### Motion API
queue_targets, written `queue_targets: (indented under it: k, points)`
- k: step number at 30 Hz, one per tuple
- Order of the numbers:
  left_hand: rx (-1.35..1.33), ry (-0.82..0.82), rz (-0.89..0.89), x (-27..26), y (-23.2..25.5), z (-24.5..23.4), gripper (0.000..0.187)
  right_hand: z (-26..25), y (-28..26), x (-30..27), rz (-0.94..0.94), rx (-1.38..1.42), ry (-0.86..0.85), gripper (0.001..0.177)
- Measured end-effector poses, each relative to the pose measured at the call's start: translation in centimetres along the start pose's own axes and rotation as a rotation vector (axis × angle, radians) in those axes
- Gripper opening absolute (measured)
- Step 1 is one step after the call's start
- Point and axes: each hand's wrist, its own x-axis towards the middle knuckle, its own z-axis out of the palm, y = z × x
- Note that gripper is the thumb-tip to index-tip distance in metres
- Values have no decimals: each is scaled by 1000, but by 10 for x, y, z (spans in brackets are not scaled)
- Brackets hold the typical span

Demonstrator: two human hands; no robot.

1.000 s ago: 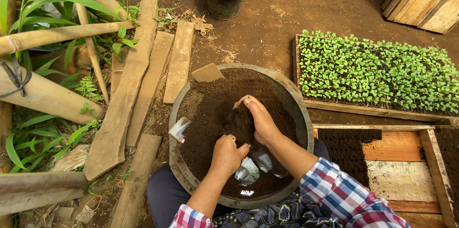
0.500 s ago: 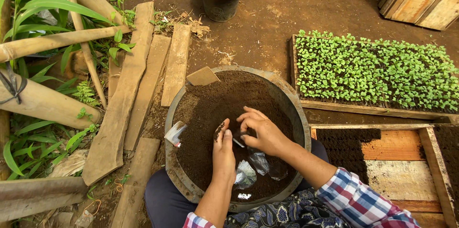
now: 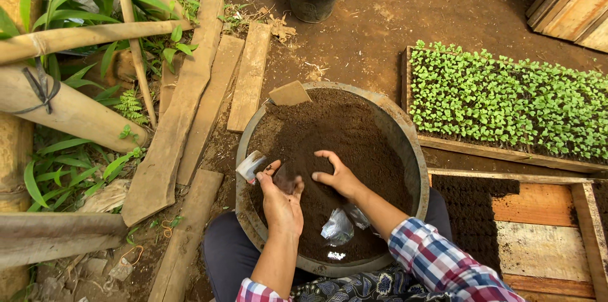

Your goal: The person scoops soil from a large basin, packs it into small plastic bags to form seedling pots, and places them into a wooden tray. The person repeats this process multiple times, arranging the filled pots in rows within the tray.

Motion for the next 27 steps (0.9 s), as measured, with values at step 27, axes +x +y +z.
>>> queue_targets:
  k: [27]
  points:
    - [-237,-129,-41,27,-57,30,70,-65,-115,-52,-542,-521,-19,31]
